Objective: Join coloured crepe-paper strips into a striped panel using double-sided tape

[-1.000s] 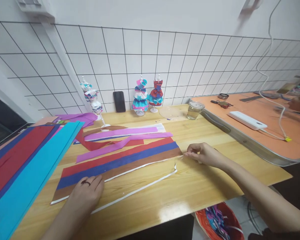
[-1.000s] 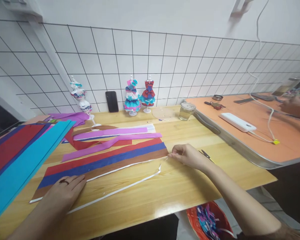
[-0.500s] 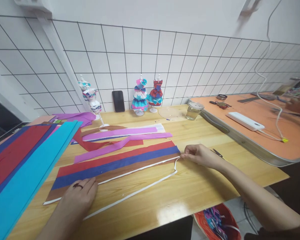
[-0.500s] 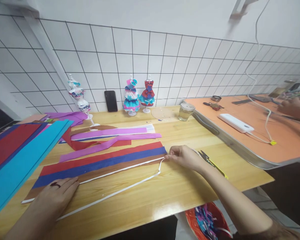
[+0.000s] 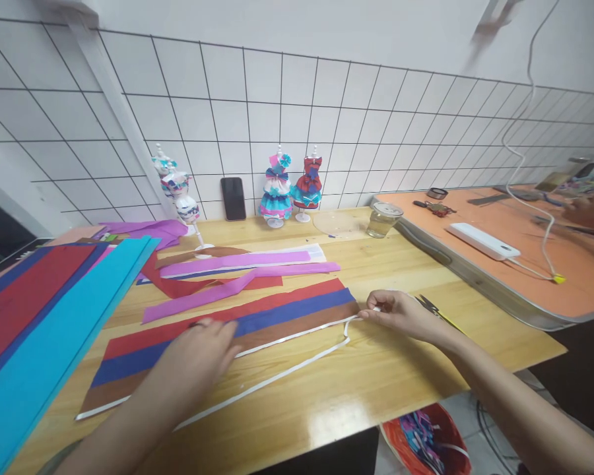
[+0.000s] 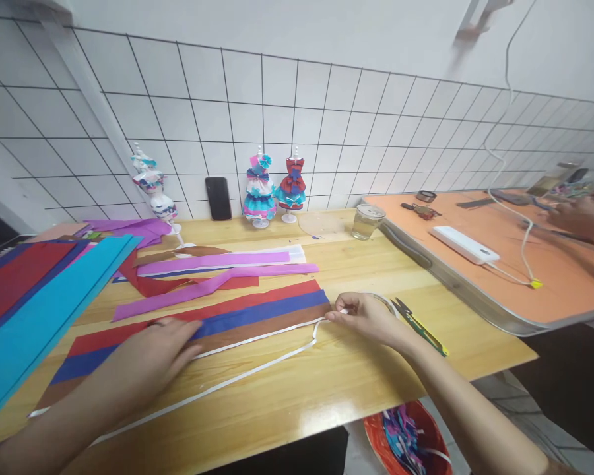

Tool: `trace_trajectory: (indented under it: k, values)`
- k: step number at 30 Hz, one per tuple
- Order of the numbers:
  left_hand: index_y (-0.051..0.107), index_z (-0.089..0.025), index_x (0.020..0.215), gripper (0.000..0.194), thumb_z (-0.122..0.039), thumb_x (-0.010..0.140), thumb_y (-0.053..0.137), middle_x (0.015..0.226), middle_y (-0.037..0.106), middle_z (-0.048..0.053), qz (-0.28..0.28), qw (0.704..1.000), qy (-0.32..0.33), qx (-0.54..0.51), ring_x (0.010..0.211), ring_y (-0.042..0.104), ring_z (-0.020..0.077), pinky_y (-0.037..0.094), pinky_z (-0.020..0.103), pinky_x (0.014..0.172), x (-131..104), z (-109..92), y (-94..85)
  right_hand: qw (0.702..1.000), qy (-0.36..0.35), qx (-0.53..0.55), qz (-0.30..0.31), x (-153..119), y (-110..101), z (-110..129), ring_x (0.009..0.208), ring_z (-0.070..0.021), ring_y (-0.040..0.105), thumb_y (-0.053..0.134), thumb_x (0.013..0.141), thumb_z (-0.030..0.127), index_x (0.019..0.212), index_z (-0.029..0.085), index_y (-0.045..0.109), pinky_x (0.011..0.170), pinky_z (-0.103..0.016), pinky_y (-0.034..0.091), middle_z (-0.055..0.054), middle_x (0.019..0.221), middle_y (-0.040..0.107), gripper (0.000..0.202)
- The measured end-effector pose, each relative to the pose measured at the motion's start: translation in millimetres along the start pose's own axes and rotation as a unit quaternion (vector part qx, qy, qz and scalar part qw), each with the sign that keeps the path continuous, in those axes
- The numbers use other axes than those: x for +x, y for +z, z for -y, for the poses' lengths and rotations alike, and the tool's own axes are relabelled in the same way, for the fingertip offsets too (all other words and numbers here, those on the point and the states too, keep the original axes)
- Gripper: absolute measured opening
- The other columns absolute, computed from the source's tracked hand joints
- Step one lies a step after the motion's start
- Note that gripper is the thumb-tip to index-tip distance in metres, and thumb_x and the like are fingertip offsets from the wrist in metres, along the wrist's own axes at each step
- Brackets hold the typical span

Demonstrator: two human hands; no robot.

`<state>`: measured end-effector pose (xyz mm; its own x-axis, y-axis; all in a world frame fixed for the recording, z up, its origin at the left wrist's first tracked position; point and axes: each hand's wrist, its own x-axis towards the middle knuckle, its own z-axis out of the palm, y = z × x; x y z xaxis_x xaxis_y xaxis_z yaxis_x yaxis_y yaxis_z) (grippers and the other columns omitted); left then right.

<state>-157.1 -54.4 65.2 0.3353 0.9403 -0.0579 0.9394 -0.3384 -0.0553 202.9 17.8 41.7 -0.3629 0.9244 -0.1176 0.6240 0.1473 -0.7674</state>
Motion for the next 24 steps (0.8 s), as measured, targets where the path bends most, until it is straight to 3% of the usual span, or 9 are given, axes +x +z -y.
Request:
trace_trajectory:
  k: [2, 4, 8, 12, 16, 20, 24]
  values:
    - [0.054, -0.019, 0.116, 0.035, -0.031, 0.087, 0.039, 0.118, 0.057, 0.010, -0.025, 0.993, 0.079, -0.090, 0.111, 0.050, 0.0238, 0.038, 0.037, 0.091, 21, -10, 3.3, 1.000, -0.009, 0.008, 0.000, 0, 1, 1, 0.053, -0.0089, 0.038, 0.058, 0.069, 0.052, 0.065, 0.019, 0.049, 0.049, -0.022, 0.030, 0.004, 0.059, 0.043, 0.034]
    - [0.039, -0.021, 0.130, 0.046, -0.039, 0.088, 0.036, 0.137, 0.039, 0.009, -0.024, 0.981, 0.124, -0.145, 0.127, 0.032, 0.0232, 0.030, 0.037, 0.099, 37, -15, 14.8, 1.000, -0.025, 0.008, -0.004, 1, 3, 4, 0.057, -0.0098, 0.041, 0.058, 0.069, 0.051, 0.065, 0.019, 0.048, 0.052, -0.023, 0.034, 0.003, 0.063, 0.047, 0.034]
    - [0.025, -0.027, 0.137, 0.052, -0.048, 0.089, 0.027, 0.145, 0.019, 0.007, 0.000, 0.981, 0.130, -0.146, 0.133, 0.013, 0.0246, 0.019, 0.045, 0.104, 55, -12, 42.0, 0.999, -0.041, 0.021, 0.006, 1, 4, 10, 0.069, -0.0133, 0.049, 0.058, 0.071, 0.050, 0.066, 0.019, 0.048, 0.062, -0.026, 0.040, -0.002, 0.076, 0.055, 0.033]
    - [0.027, -0.028, 0.136, 0.053, -0.050, 0.088, 0.028, 0.144, 0.021, 0.009, -0.024, 0.985, 0.132, -0.107, 0.133, 0.013, 0.0249, 0.012, 0.048, 0.105, 56, -1, 59.4, 0.998, -0.013, 0.053, 0.024, 1, 4, 13, 0.076, -0.0169, 0.054, 0.057, 0.070, 0.055, 0.071, 0.019, 0.052, 0.067, -0.029, 0.042, -0.004, 0.081, 0.061, 0.036]
    - [0.029, -0.030, 0.135, 0.052, -0.050, 0.087, 0.032, 0.143, 0.026, 0.008, -0.059, 0.987, 0.123, -0.080, 0.133, 0.015, 0.0251, 0.013, 0.049, 0.105, 54, 9, 68.1, 0.998, 0.010, 0.065, 0.001, 4, 8, 10, 0.065, -0.0135, 0.052, 0.059, 0.066, 0.056, 0.068, 0.019, 0.052, 0.057, -0.025, 0.039, -0.001, 0.071, 0.060, 0.038]
    - [0.027, -0.028, 0.136, 0.055, -0.051, 0.086, 0.034, 0.142, 0.028, 0.009, -0.087, 0.987, 0.121, -0.061, 0.133, 0.014, 0.0269, 0.016, 0.051, 0.104, 55, 12, 70.4, 0.997, 0.011, 0.078, -0.010, 8, 11, 8, 0.055, -0.0103, 0.047, 0.061, 0.066, 0.055, 0.066, 0.018, 0.050, 0.051, -0.023, 0.033, 0.003, 0.060, 0.055, 0.038]
    - [0.029, -0.026, 0.136, 0.055, -0.049, 0.086, 0.034, 0.143, 0.027, 0.009, -0.104, 0.981, 0.156, -0.054, 0.133, 0.012, 0.0261, 0.015, 0.048, 0.106, 57, 6, 63.4, 0.995, 0.008, 0.096, 0.001, 11, 14, 6, 0.060, -0.0126, 0.053, 0.058, 0.070, 0.053, 0.065, 0.018, 0.049, 0.057, -0.024, 0.036, 0.000, 0.063, 0.061, 0.036]
